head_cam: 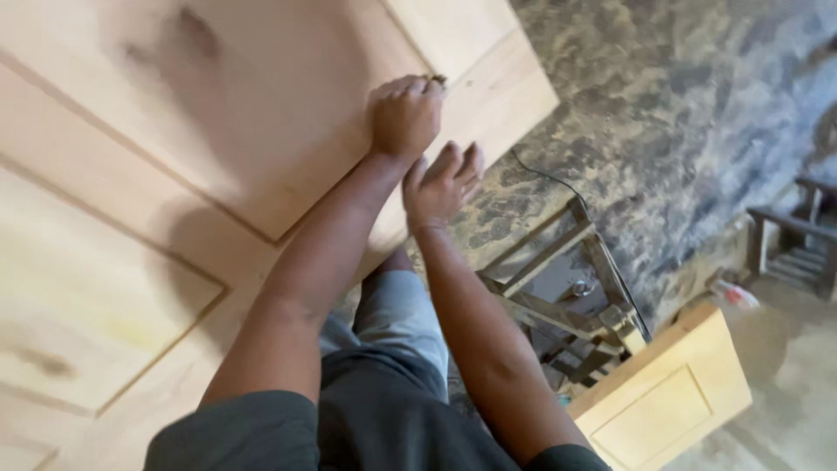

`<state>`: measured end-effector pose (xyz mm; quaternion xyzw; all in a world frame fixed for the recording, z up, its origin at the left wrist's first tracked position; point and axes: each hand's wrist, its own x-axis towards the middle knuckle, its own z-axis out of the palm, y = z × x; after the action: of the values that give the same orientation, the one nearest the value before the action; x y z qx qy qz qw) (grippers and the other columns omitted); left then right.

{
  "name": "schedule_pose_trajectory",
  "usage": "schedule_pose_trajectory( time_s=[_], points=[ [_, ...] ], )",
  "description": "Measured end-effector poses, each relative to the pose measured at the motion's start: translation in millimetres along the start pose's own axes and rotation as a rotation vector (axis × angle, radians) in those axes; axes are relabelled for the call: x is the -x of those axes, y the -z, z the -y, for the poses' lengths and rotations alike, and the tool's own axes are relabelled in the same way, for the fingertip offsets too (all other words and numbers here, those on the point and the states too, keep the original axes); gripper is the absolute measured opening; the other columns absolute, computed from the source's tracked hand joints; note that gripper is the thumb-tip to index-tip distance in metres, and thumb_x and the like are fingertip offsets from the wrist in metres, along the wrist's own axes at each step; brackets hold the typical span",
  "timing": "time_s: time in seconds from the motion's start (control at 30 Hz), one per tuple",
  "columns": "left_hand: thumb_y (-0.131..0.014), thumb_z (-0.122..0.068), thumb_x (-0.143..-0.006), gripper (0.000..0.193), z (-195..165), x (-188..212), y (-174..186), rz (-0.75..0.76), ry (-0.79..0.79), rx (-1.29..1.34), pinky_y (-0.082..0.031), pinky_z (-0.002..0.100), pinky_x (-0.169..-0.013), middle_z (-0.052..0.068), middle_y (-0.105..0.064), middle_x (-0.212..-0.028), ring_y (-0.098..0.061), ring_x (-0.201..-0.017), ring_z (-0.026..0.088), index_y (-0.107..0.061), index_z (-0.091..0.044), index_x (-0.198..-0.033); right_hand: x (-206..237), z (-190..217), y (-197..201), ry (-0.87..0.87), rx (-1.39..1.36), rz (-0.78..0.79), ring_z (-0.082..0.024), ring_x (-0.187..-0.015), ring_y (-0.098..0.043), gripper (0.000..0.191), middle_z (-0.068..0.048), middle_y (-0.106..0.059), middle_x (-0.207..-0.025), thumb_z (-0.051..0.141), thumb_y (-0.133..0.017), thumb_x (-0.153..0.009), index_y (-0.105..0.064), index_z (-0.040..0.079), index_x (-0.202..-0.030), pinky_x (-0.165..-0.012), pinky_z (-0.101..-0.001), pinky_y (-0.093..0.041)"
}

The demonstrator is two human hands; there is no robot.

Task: The person works on a paneled wooden door laid flat, scraping and cleaning the recessed grooves around the panels with a small hand tool and a chisel, then sanding the panel surfaces with a sanding block, moving around the door to treat different panels and edges.

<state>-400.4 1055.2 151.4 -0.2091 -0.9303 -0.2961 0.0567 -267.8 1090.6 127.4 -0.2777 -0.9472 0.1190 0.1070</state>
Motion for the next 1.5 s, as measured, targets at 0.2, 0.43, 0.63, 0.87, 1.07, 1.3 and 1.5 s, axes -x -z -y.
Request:
schedule_pose_trajectory(
  time_s=[0.2, 0.43, 0.63, 0.87, 1.07, 1.3, 1.5],
  points=[
    [-0.06, -0.019, -0.097, 0.015, 51.5, 112.5, 48.0, 0.053, 0.012, -0.057, -0.058, 0.041, -0.064, 0.007, -0.068, -0.077, -0.071, -0.071, 0.025, -0.067, -0.011, -0.086, 8.4, -11.2, -28.3, 0.012, 0.019, 0.135, -0.051, -0.144, -0.029, 0.057, -0.037, -0.024, -0.157, 0.042, -0.053, -0.104, -0.039, 0.002, -0.143, -0.112, -0.063, -0.035],
    [-0.071, -0.023, -0.096, 0.018, 89.8, 221.5, 120.4, -0.054, 0.01, -0.24, -0.054, 0.039, -0.068, 0.005, -0.065, -0.081, -0.068, -0.076, 0.022, -0.064, -0.012, -0.084, 9.8, -13.4, -25.9, 0.046, -0.047, 0.154, -0.052, -0.143, -0.028, 0.058, -0.035, -0.022, -0.157, 0.033, -0.066, -0.102, -0.037, 0.006, -0.144, -0.11, -0.0655, -0.034],
    [-0.077, -0.023, -0.091, 0.017, -39.6, 230.7, 73.1, -0.231, 0.537, 0.129, -0.055, 0.041, -0.069, 0.01, -0.069, -0.082, -0.069, -0.075, 0.029, -0.071, -0.008, -0.087, 22.7, -35.3, 37.3, 0.25, -0.343, 0.551, -0.042, -0.133, -0.048, 0.04, -0.022, -0.054, -0.139, 0.02, -0.072, -0.099, -0.057, 0.005, -0.132, -0.114, -0.055, -0.04],
    [-0.07, -0.029, -0.09, 0.029, -29.7, 252.4, 46.2, -0.312, 1.259, 0.705, -0.059, 0.038, -0.066, 0.017, -0.078, -0.08, -0.077, -0.071, 0.026, -0.079, -0.001, -0.091, 47.6, -13.8, 70.8, 0.961, -0.638, 0.894, -0.045, -0.121, -0.058, 0.049, -0.027, -0.06, -0.133, 0.002, -0.062, -0.082, -0.059, -0.004, -0.131, -0.099, -0.0467, -0.053],
    [-0.067, -0.029, -0.1, 0.029, 8.3, 299.9, 88.7, -0.406, 1.05, 0.585, -0.061, 0.035, -0.072, 0.016, -0.078, -0.093, -0.076, -0.08, 0.022, -0.078, -0.003, -0.103, 43.8, 62.0, 38.2, 1.15, -0.547, 0.983, -0.033, -0.104, -0.067, 0.014, -0.013, -0.069, -0.116, 0.006, -0.07, -0.097, -0.07, 0.004, -0.11, -0.086, -0.0449, -0.057],
    [-0.067, -0.017, -0.106, 0.032, 73.1, 346.0, 128.9, -0.553, 1.131, -0.228, -0.044, 0.054, -0.113, 0.024, -0.057, -0.139, -0.056, -0.129, 0.039, -0.064, -0.001, -0.133, 37.5, 108.8, -4.0, 1.654, -0.473, 0.692, -0.028, -0.096, -0.064, 0.015, -0.008, -0.066, -0.099, 0.001, -0.069, -0.086, -0.071, 0.005, -0.101, -0.082, -0.0427, -0.053],
    [-0.051, -0.032, -0.109, 0.062, 92.6, 354.0, 113.1, -0.375, 1.207, -0.35, -0.015, 0.068, -0.125, 0.026, -0.023, -0.17, -0.019, -0.158, 0.044, -0.038, -0.004, -0.164, 9.2, 106.3, 3.5, 1.7, -0.479, 0.652, -0.029, -0.094, -0.063, 0.021, -0.009, -0.065, -0.098, -0.001, -0.068, -0.084, -0.074, 0.006, -0.103, -0.085, -0.0413, -0.054]
  ],
)
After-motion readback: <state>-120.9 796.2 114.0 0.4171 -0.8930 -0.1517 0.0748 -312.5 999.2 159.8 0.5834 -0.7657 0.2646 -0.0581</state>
